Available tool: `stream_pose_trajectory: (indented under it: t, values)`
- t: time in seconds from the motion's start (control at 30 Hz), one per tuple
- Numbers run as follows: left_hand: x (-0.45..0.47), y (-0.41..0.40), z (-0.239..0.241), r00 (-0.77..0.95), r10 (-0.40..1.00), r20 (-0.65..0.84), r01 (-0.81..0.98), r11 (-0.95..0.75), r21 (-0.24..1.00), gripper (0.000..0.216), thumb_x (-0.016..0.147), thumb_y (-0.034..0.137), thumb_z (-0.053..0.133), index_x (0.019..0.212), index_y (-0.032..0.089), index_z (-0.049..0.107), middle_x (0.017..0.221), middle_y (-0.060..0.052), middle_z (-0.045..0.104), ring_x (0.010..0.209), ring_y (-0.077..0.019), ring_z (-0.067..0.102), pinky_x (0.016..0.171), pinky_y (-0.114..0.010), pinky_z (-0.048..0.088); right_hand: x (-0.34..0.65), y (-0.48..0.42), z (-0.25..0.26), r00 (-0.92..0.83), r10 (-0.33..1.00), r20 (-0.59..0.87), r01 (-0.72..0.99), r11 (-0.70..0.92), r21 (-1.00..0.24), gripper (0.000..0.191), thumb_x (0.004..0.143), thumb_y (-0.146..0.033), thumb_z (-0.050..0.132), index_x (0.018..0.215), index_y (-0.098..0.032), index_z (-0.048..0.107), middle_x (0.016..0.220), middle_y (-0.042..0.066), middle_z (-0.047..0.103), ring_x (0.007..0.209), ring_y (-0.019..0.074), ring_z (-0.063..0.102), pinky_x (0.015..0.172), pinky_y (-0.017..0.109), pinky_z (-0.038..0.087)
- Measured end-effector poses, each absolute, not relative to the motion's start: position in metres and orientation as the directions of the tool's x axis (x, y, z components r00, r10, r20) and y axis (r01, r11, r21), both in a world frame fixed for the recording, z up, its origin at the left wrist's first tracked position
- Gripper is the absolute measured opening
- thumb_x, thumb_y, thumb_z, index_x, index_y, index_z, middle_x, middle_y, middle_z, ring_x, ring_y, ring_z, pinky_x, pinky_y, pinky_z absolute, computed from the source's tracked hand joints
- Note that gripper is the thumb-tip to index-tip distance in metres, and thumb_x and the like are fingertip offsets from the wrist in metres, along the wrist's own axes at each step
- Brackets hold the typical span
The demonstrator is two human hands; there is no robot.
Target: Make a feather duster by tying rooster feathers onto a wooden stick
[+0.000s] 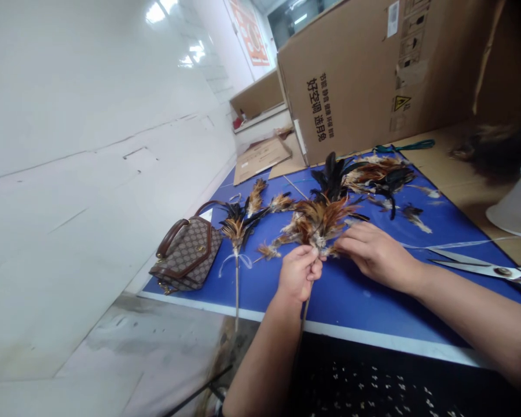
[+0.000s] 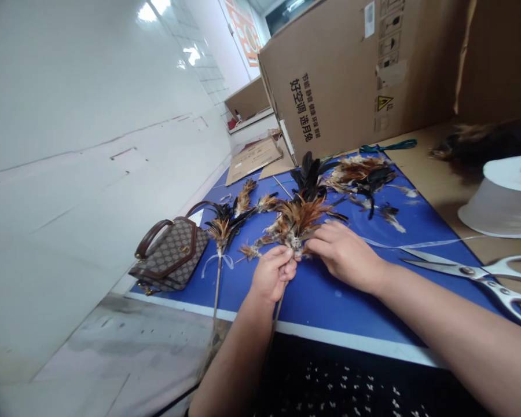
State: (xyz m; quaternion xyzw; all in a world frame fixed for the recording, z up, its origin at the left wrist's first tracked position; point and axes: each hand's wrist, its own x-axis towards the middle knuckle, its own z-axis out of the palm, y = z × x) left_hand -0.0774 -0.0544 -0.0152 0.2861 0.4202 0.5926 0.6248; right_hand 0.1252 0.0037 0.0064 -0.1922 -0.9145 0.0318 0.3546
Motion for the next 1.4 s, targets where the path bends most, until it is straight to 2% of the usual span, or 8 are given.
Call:
stream_pose_trajectory:
  t: [0.33, 0.53, 0.67, 0.83, 1.07, 1.23, 1.33, 1.4]
  values:
    - [-0.071, -0.057, -0.018, 0.042, 0.975, -0.220, -0.441, 0.216, 0.871, 0.040, 0.067, 0.032, 0.089, 0.080, 0.014, 0.056, 0.082, -0.012, 0.072, 0.048, -0.0048, 0.046, 0.042, -0.018, 0.020, 0.127, 0.006, 0.006, -0.702, 0.317, 0.638, 0.368, 0.928, -0.056, 0.025, 0.097, -0.008, 0.048, 0.097, -0.016, 0.072, 0.089, 0.011, 0.067, 0.087, 0.0235, 0.056, 0.084, 0.038, 0.042]
    - [-0.069, -0.058, -0.017, 0.021, 0.975, -0.223, -0.477, 0.206, 0.855, 0.038, 0.065, 0.029, 0.090, 0.081, 0.012, 0.059, 0.078, -0.009, 0.069, 0.049, -0.0047, 0.046, 0.041, -0.018, 0.019, 0.123, 0.004, 0.005, -0.688, 0.338, 0.642, 0.379, 0.922, -0.079, 0.024, 0.099, -0.011, 0.048, 0.102, -0.016, 0.072, 0.090, 0.011, 0.068, 0.088, 0.0233, 0.058, 0.084, 0.038, 0.044]
    - [-0.071, -0.056, -0.016, -0.071, 0.974, -0.217, -0.511, 0.151, 0.846, 0.037, 0.063, 0.026, 0.090, 0.083, 0.012, 0.062, 0.077, -0.009, 0.069, 0.049, -0.0045, 0.045, 0.041, -0.018, 0.018, 0.124, 0.004, 0.003, -0.614, 0.407, 0.676, 0.439, 0.888, -0.136, 0.017, 0.100, -0.020, 0.054, 0.107, -0.016, 0.069, 0.094, 0.012, 0.070, 0.092, 0.0254, 0.061, 0.088, 0.041, 0.046]
    - [-0.085, -0.050, -0.016, -0.266, 0.946, -0.186, -0.536, 0.015, 0.844, 0.039, 0.058, 0.025, 0.091, 0.080, 0.010, 0.064, 0.077, -0.009, 0.069, 0.049, -0.0037, 0.045, 0.041, -0.017, 0.019, 0.133, 0.016, -0.004, -0.450, 0.497, 0.742, 0.558, 0.805, -0.201, 0.027, 0.097, -0.024, 0.059, 0.122, -0.015, 0.064, 0.114, 0.015, 0.070, 0.104, 0.0301, 0.062, 0.096, 0.045, 0.047]
    - [-0.086, -0.045, -0.021, -0.414, 0.905, -0.103, -0.441, -0.100, 0.892, 0.038, 0.061, 0.032, 0.090, 0.080, 0.009, 0.066, 0.077, -0.011, 0.070, 0.048, -0.0055, 0.047, 0.041, -0.019, 0.022, 0.134, 0.021, -0.012, -0.442, 0.499, 0.746, 0.523, 0.818, -0.237, 0.018, 0.095, -0.021, 0.060, 0.111, -0.018, 0.068, 0.105, 0.013, 0.072, 0.096, 0.0286, 0.066, 0.090, 0.045, 0.049]
    - [-0.067, -0.049, -0.022, -0.424, 0.905, -0.029, -0.298, -0.110, 0.948, 0.040, 0.069, 0.044, 0.086, 0.081, 0.009, 0.069, 0.067, -0.006, 0.066, 0.045, -0.0057, 0.044, 0.041, -0.019, 0.023, 0.120, 0.001, -0.009, -0.464, 0.523, 0.715, 0.345, 0.850, -0.398, 0.012, 0.098, -0.024, 0.059, 0.098, -0.020, 0.070, 0.091, 0.009, 0.072, 0.086, 0.0236, 0.066, 0.084, 0.040, 0.051]
    - [-0.057, -0.056, -0.015, -0.415, 0.907, 0.069, -0.147, -0.142, 0.979, 0.038, 0.078, 0.048, 0.079, 0.084, 0.010, 0.073, 0.055, 0.000, 0.056, 0.045, -0.0070, 0.042, 0.044, -0.021, 0.029, 0.113, -0.006, -0.010, -0.480, 0.621, 0.620, 0.268, 0.777, -0.570, 0.024, 0.102, -0.030, 0.054, 0.085, -0.021, 0.069, 0.079, 0.005, 0.068, 0.074, 0.0201, 0.063, 0.074, 0.036, 0.051]
    - [-0.051, -0.061, -0.006, -0.413, 0.894, 0.174, -0.040, -0.209, 0.977, 0.033, 0.083, 0.046, 0.076, 0.084, 0.012, 0.074, 0.056, 0.000, 0.056, 0.050, -0.0093, 0.047, 0.049, -0.023, 0.036, 0.112, -0.008, -0.008, -0.468, 0.685, 0.559, 0.234, 0.706, -0.669, 0.031, 0.103, -0.036, 0.053, 0.081, -0.021, 0.070, 0.076, 0.005, 0.068, 0.072, 0.0200, 0.062, 0.070, 0.035, 0.050]
